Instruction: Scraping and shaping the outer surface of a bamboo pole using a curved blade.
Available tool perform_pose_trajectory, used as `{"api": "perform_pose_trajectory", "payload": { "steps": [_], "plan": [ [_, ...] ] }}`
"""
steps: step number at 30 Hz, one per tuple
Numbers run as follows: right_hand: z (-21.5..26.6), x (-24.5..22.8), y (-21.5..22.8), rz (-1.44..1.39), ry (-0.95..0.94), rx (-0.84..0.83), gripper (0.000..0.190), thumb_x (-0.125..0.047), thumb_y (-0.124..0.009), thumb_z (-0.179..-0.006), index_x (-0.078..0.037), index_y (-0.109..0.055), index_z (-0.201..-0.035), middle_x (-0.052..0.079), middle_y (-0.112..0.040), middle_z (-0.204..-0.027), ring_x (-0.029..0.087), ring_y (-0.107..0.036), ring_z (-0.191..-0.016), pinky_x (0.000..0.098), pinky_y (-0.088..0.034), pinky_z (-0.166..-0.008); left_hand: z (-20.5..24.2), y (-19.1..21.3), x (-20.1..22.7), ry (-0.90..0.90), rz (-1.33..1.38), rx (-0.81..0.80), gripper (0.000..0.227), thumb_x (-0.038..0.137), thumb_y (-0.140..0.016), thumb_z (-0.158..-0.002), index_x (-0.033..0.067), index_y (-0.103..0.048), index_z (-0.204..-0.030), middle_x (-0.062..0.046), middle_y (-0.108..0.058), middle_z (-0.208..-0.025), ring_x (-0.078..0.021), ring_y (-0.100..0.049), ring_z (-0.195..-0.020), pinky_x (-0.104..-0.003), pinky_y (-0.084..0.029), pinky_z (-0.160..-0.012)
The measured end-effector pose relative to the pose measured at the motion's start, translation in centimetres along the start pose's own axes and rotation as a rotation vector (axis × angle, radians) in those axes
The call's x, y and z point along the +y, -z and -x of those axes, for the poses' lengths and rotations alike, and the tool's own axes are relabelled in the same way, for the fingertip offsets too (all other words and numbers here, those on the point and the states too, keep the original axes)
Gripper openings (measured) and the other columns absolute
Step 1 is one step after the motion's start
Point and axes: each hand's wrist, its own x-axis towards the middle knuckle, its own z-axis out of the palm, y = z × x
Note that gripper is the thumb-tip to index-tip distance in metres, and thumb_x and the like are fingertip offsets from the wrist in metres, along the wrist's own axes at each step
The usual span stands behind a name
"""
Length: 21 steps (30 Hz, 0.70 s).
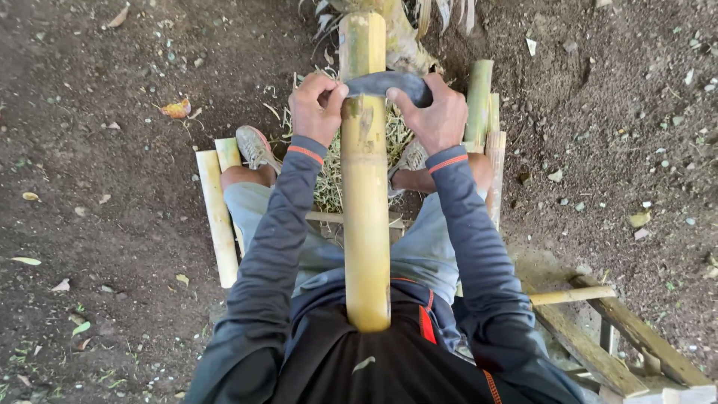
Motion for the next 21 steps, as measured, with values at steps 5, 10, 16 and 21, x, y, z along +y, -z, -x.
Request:
{"api": "perform_pose_trajectory", "payload": {
  "steps": [5,10,16,21],
  "plan": [
    [0.5,0.8,0.6,-0.044,0.036,-0.076,0.05,-0.049,-0.089,-0.081,-0.004,-0.073,-0.095,0.015,-0.072,-0.075,0.03,-0.072,-0.066,0.0415,-0.057,-0.064,2.6,0.6,2.4,0.056,-0.069,0.021,0.014,0.004,-0.078,-0.089,0.0,-0.066,-0.083,-0.004,-0.06,-0.075,-0.0101,-0.053,-0.06,-0.027,-0.044,-0.055],
    [-2.0,0.0,0.5,-0.02,0.044,-0.153,0.051,-0.051,-0.09,-0.082,-0.004,-0.073,-0.091,0.015,-0.07,-0.072,0.031,-0.07,-0.063,0.0424,-0.055,-0.062,0.6,0.1,0.4,0.105,-0.06,0.008,0.016,0.004,-0.077,-0.088,-0.0007,-0.065,-0.079,-0.006,-0.06,-0.074,-0.0119,-0.053,-0.06,-0.029,-0.043,-0.054],
    [-0.8,0.0,0.2,0.025,0.077,-0.028,0.051,-0.05,-0.091,-0.083,-0.004,-0.071,-0.09,0.014,-0.068,-0.071,0.032,-0.068,-0.063,0.0435,-0.055,-0.061,1.0,0.3,0.3,-0.047,-0.071,0.045,0.015,0.005,-0.076,-0.09,-0.0003,-0.063,-0.083,-0.007,-0.063,-0.077,-0.0136,-0.059,-0.063,-0.029,-0.047,-0.059],
    [-0.2,0.0,0.8,-0.001,0.063,-0.112,0.05,-0.049,-0.089,-0.082,-0.004,-0.067,-0.085,0.015,-0.067,-0.069,0.032,-0.068,-0.06,0.0437,-0.053,-0.057,3.4,0.4,1.4,0.047,-0.066,0.054,0.016,0.007,-0.078,-0.088,-0.0003,-0.065,-0.082,-0.007,-0.063,-0.075,-0.0134,-0.058,-0.062,-0.029,-0.047,-0.056]
  ]
}}
